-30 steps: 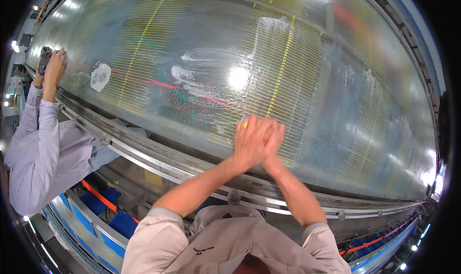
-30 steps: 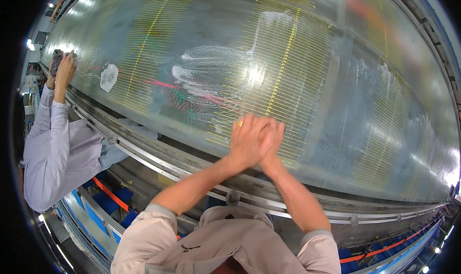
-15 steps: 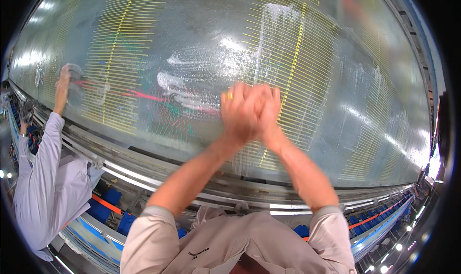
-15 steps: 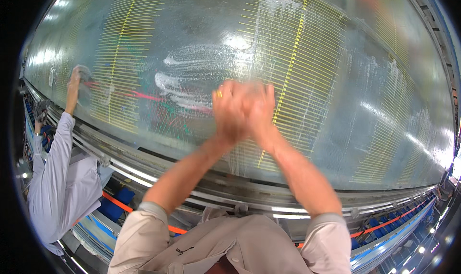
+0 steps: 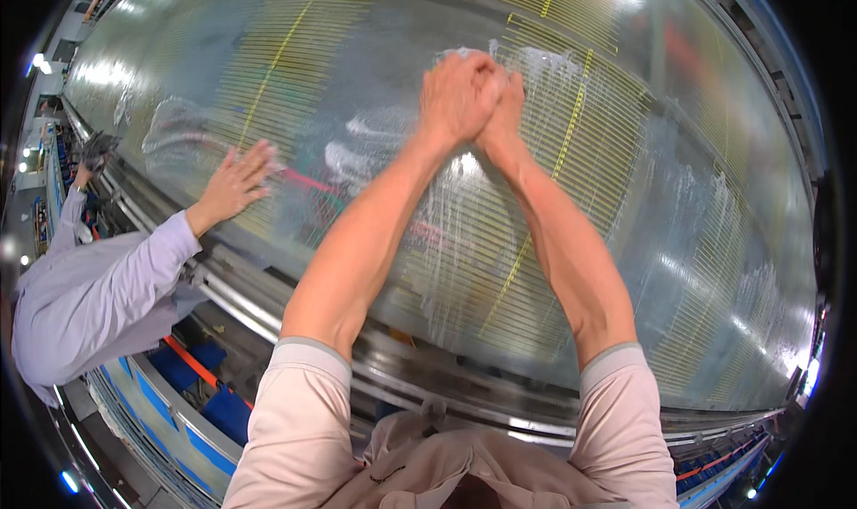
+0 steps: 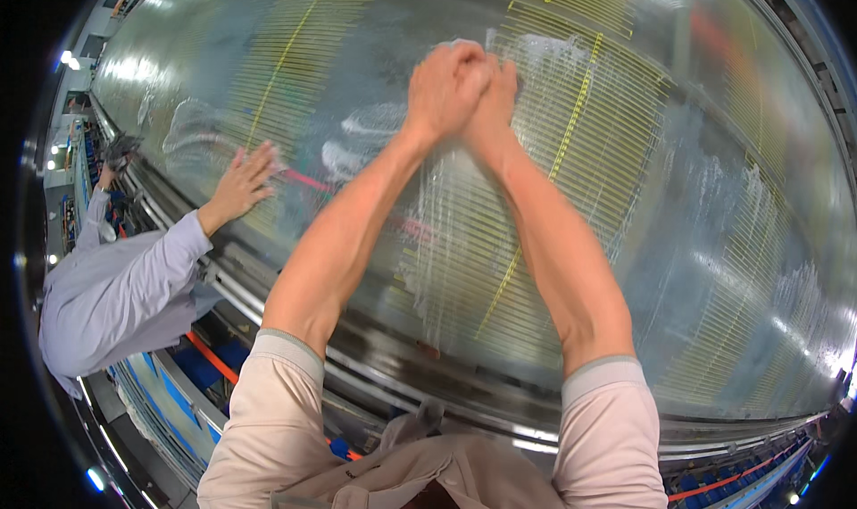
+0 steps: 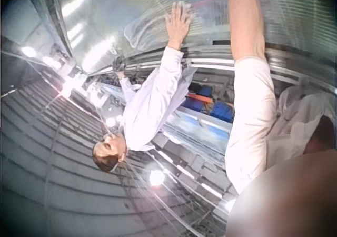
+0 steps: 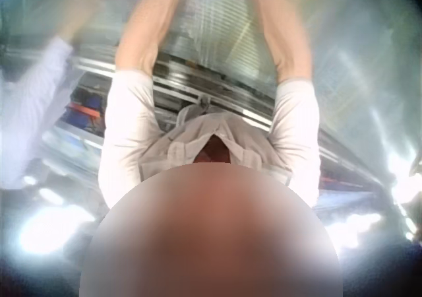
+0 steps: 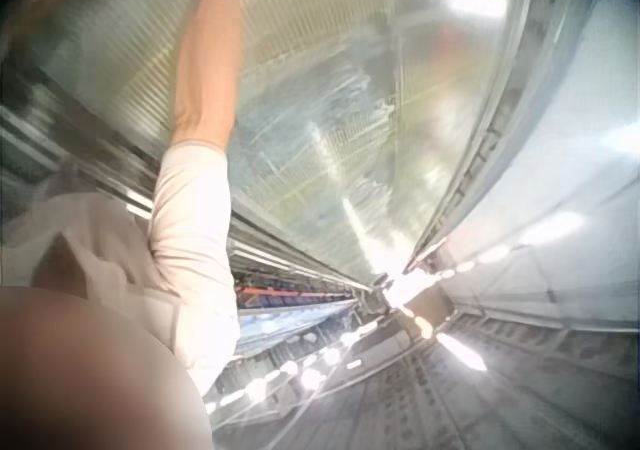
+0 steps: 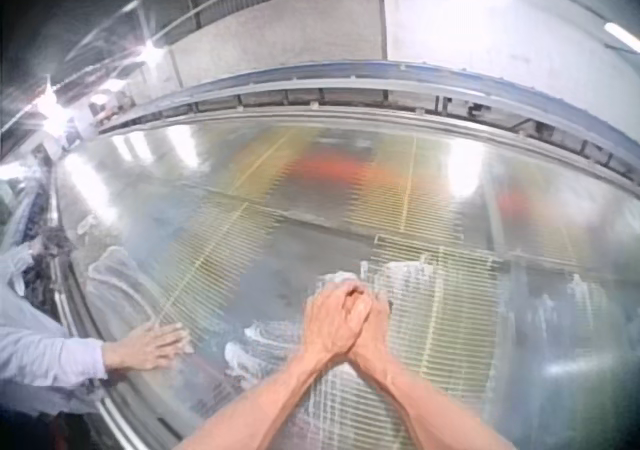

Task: The person scrubs a large curved glass panel with a soapy sponge, moving in repeated strokes to spread foam across the surface. Another worker is visible cleaning a nearby section of the same panel.

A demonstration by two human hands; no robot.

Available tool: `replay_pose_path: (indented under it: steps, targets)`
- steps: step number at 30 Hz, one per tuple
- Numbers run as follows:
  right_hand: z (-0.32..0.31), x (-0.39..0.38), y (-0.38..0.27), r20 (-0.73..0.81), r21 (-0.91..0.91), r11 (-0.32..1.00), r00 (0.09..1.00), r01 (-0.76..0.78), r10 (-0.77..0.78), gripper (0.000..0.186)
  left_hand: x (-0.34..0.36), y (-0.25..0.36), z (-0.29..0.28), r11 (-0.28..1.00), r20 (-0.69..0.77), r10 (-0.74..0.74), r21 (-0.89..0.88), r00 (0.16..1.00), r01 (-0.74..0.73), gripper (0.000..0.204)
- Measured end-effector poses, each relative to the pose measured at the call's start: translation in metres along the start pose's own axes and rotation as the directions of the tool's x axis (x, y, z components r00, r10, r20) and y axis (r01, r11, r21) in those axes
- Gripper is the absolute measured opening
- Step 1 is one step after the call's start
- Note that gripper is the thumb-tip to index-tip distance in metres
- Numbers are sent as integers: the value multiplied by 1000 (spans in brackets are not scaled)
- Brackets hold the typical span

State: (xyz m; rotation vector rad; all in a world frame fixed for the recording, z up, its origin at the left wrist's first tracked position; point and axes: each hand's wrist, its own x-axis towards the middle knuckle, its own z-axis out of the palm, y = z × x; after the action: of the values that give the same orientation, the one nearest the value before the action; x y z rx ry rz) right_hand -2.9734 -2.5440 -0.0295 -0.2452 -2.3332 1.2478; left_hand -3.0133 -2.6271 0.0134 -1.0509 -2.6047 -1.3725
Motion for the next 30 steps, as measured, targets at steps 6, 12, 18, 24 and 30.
replay_pose_path:
  steps: [6, 12, 18, 24, 30]
  targets:
    - [5, -174, -70, 36, -383, 921, 997, 70, -61, 22, -176, 42, -44, 1000, 3, 7, 12, 1000, -7, 29]
    - [16, -282, -158, 119, -537, 842, 993, 49, 17, 16, -292, 73, -101, 996, 92, -84, 20, 992, 82, 34]
    - [32, -259, -159, 116, -504, 856, 991, 115, -65, 20, -282, 61, -115, 988, 67, -146, -39, 987, 149, 39]
    - [54, -137, -92, 155, -487, 855, 981, 178, -116, 25, -154, -7, -93, 999, -83, -36, -2, 996, 36, 28]
    - [81, 43, -34, 72, -554, 809, 980, 195, -187, 14, 24, -83, -68, 1000, -108, 0, -7, 994, 0, 33]
